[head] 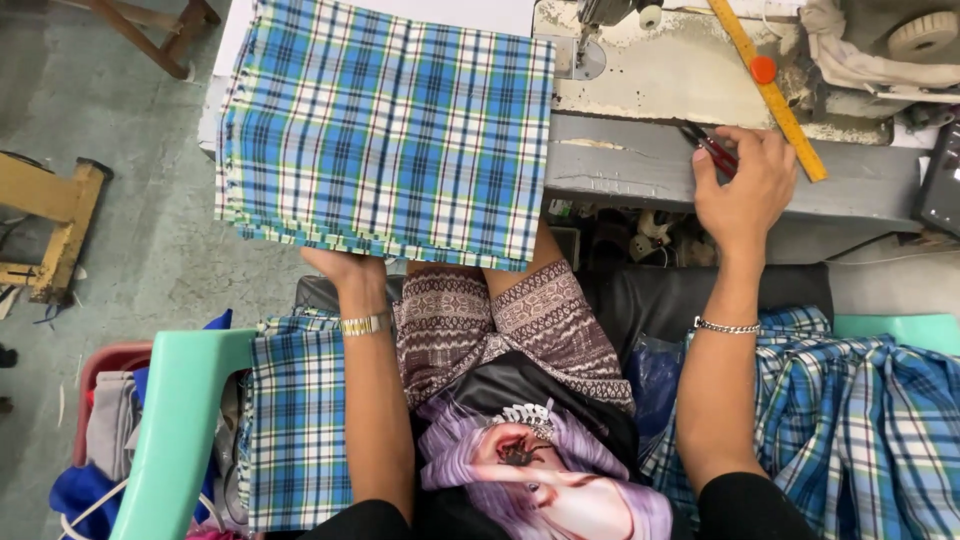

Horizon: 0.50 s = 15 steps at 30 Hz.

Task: The person is folding plaid fabric garments on a work table in a sewing factory.

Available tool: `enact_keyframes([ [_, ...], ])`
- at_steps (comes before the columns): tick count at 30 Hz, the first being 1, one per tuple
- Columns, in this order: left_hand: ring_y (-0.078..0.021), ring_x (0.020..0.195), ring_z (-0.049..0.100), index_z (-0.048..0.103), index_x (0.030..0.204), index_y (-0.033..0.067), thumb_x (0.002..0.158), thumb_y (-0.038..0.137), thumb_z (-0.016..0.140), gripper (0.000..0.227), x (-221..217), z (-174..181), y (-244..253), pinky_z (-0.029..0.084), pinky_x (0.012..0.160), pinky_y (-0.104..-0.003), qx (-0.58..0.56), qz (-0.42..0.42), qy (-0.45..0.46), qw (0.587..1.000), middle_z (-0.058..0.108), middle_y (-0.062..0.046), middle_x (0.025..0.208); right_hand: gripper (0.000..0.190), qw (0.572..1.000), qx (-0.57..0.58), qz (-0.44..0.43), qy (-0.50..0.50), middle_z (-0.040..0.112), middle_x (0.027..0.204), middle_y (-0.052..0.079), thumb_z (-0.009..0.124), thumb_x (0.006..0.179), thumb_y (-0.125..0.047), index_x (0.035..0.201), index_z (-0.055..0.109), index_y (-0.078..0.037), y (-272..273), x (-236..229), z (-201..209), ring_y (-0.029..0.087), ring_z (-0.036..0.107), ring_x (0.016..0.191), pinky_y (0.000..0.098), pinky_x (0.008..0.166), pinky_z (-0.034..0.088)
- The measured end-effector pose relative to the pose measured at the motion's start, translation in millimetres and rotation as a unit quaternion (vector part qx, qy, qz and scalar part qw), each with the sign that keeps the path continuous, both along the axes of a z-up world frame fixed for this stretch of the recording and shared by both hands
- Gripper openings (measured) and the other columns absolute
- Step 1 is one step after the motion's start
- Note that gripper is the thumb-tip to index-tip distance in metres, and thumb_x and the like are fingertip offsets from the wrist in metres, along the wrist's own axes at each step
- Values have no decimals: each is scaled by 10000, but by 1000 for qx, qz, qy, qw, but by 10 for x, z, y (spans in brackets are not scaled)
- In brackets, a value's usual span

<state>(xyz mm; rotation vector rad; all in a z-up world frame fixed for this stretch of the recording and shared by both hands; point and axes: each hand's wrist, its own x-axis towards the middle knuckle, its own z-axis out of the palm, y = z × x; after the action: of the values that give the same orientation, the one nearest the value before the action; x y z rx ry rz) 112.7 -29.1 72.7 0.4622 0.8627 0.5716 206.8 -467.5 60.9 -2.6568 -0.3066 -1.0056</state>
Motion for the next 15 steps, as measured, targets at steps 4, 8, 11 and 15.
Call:
enact_keyframes([
  [4,-365,1598,39,398,1476,-97,954,556,305,841,-223,-176,-3,9,1260,-616,-40,-14,-5,999,522,-216,1518,233,997,26,-7,-78,634,1035,81,792,962,-252,1133,780,-94,345,-18,188,325,501,1053,460,858,421],
  [8,-158,540,311,201,538,224,939,664,407,630,-335,-491,86,333,569,-302,88,-132,-125,979,215,61,553,239,962,157,202,-95,657,1032,182,605,1056,-190,1082,665,40,1243,-61,654,328,592,990,458,908,449],
  [11,-172,569,509,390,557,203,976,444,588,522,-321,-747,138,536,715,-392,140,-180,-104,968,395,34,503,427,947,104,275,125,516,1337,205,584,1061,-332,1336,498,-16,1815,131,754,386,453,1253,543,1032,343],
  [15,-142,650,626,544,675,162,978,176,689,337,-368,-963,268,649,735,-416,151,-222,-176,947,553,19,615,779,914,-105,270,284,197,1686,194,567,1060,-484,1614,212,-66,2343,428,768,374,95,1550,661,1171,77],
])
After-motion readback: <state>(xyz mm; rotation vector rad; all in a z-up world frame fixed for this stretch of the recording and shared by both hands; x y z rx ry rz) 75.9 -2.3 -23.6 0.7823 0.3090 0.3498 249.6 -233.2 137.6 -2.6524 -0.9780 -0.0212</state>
